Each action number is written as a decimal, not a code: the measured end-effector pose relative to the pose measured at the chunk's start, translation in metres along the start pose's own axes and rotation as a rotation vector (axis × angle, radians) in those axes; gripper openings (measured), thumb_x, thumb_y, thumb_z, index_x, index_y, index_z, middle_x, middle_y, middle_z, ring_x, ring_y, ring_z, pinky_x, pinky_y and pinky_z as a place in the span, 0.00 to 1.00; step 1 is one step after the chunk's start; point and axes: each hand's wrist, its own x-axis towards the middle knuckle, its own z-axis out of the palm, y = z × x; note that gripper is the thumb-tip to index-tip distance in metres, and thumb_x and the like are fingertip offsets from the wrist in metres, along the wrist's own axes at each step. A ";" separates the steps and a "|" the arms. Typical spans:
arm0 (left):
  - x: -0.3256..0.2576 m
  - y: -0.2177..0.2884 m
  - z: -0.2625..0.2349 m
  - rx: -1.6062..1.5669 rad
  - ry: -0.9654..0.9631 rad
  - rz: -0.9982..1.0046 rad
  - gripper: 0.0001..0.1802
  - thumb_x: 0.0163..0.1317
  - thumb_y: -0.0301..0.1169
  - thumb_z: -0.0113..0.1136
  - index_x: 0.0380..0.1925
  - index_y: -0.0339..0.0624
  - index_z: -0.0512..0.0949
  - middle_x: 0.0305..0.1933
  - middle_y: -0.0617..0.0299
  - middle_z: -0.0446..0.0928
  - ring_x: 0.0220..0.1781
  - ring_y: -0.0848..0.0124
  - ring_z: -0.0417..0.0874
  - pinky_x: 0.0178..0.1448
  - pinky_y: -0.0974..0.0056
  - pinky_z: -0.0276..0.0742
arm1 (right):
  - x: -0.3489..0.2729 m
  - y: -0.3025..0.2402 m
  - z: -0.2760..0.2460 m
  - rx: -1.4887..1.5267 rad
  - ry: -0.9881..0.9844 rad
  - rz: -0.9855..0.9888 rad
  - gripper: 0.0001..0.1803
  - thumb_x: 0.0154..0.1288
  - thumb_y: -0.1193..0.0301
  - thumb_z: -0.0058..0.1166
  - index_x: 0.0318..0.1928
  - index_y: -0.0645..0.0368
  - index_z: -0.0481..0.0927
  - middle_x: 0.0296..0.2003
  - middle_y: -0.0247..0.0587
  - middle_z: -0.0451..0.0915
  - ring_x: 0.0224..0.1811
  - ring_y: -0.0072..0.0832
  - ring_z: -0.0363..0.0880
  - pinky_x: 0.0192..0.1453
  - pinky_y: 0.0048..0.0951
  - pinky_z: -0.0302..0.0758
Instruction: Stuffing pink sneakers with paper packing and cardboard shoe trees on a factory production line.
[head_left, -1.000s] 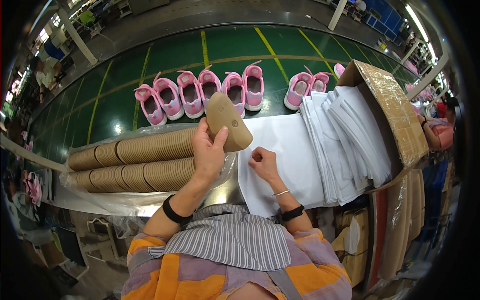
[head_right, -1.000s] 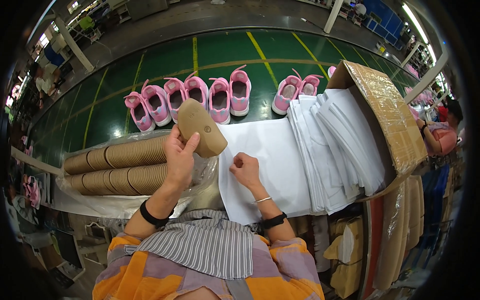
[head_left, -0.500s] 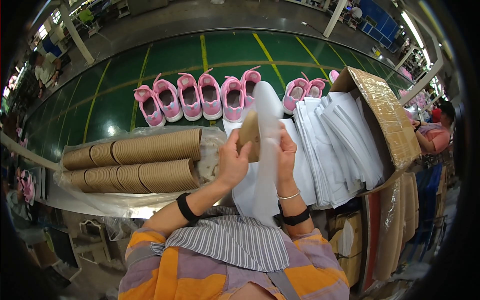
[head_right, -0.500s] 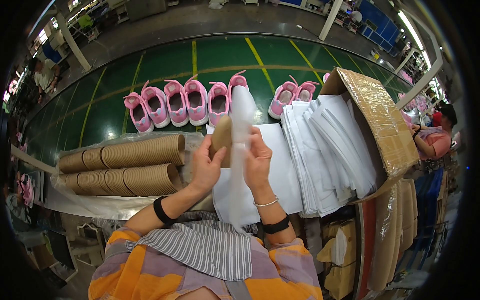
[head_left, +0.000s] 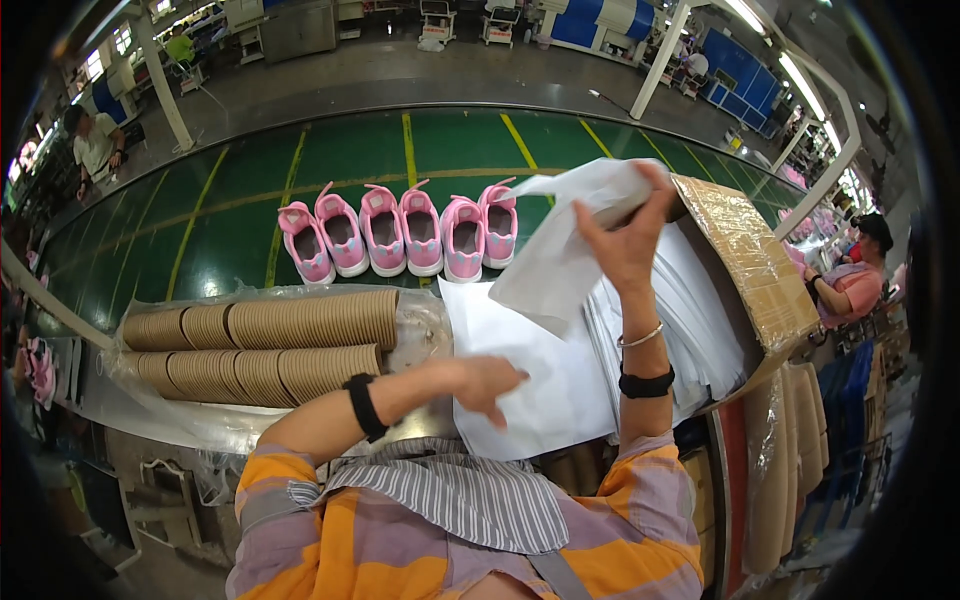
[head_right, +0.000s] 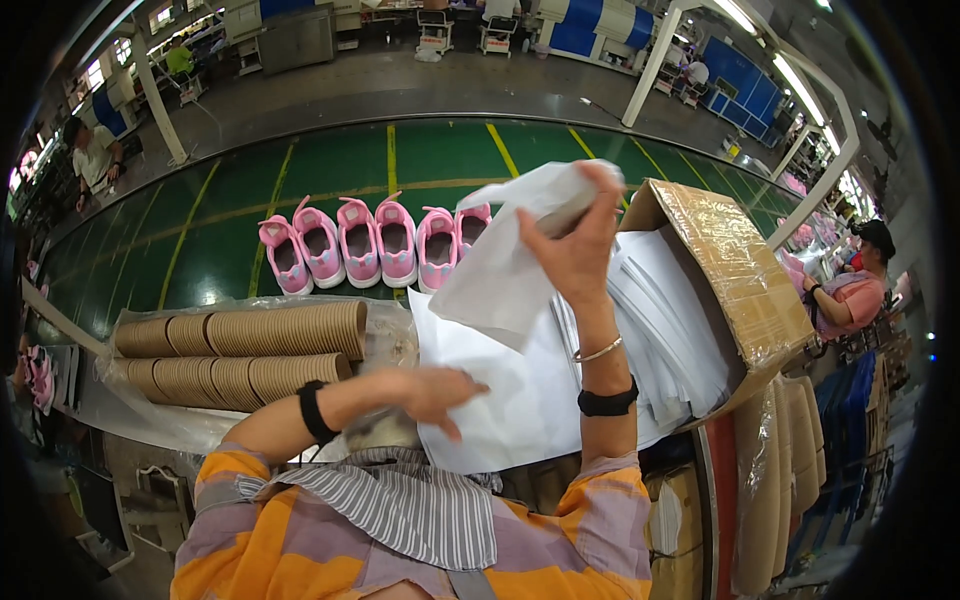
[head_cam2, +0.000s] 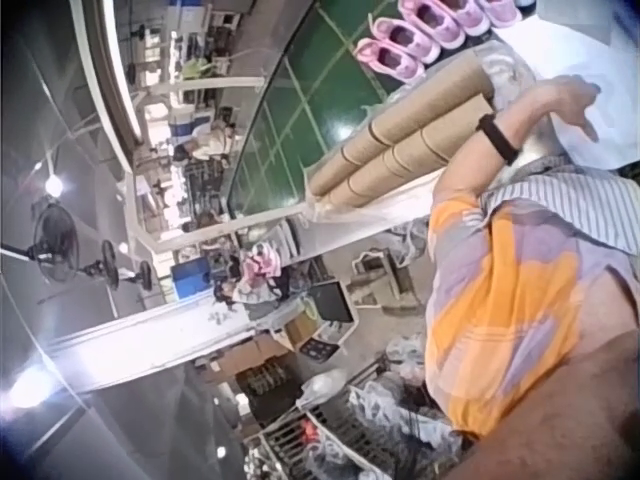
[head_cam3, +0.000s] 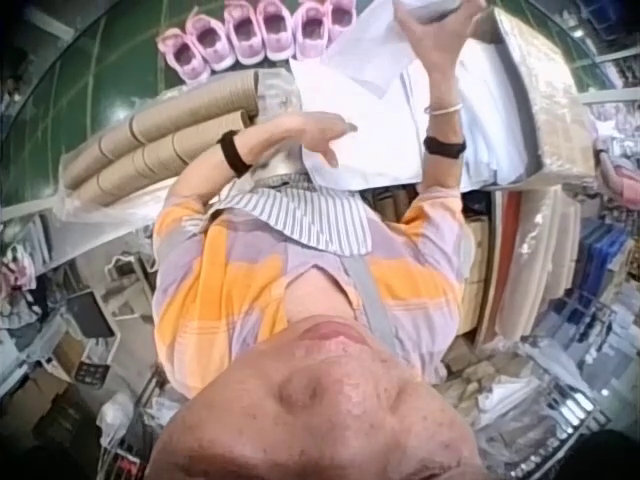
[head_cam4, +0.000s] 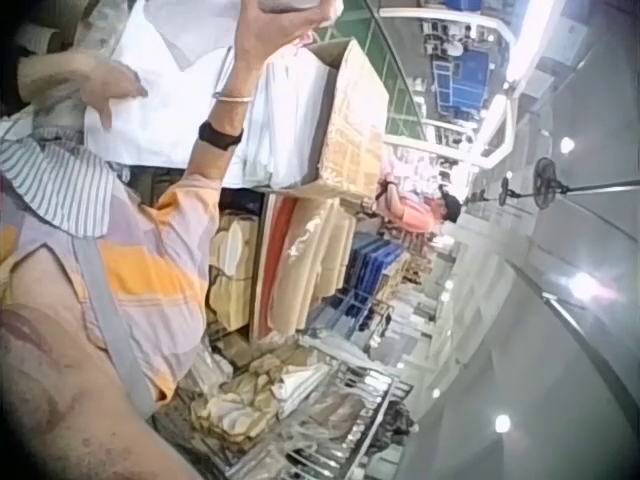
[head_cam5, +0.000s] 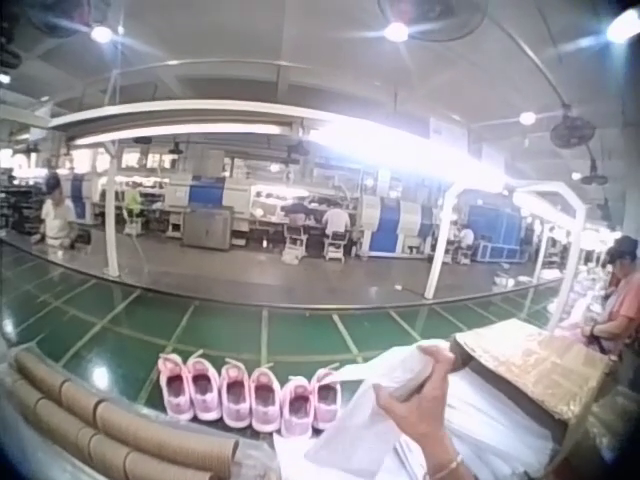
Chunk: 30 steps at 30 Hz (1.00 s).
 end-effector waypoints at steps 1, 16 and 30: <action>0.007 0.005 0.011 -0.006 -0.073 0.078 0.42 0.56 0.43 0.64 0.65 0.35 0.57 0.65 0.44 0.63 0.68 0.53 0.61 0.70 0.57 0.57 | 0.005 -0.004 0.000 0.141 0.087 0.117 0.46 0.42 0.72 0.71 0.61 0.59 0.56 0.52 0.43 0.62 0.53 0.33 0.66 0.58 0.32 0.67; 0.003 0.017 -0.114 -1.304 1.210 0.206 0.11 0.52 0.20 0.52 0.35 0.37 0.80 0.36 0.57 0.80 0.35 0.68 0.82 0.37 0.63 0.77 | -0.051 -0.053 0.010 0.591 0.473 0.262 0.35 0.49 0.76 0.54 0.61 0.61 0.62 0.56 0.43 0.64 0.56 0.38 0.69 0.63 0.39 0.68; -0.013 -0.052 -0.133 -0.548 1.083 0.176 0.21 0.60 0.21 0.56 0.54 0.36 0.66 0.47 0.57 0.76 0.47 0.69 0.77 0.51 0.65 0.74 | 0.004 0.007 0.059 0.112 -0.038 0.107 0.31 0.51 0.63 0.69 0.49 0.62 0.66 0.37 0.39 0.71 0.35 0.26 0.71 0.38 0.26 0.68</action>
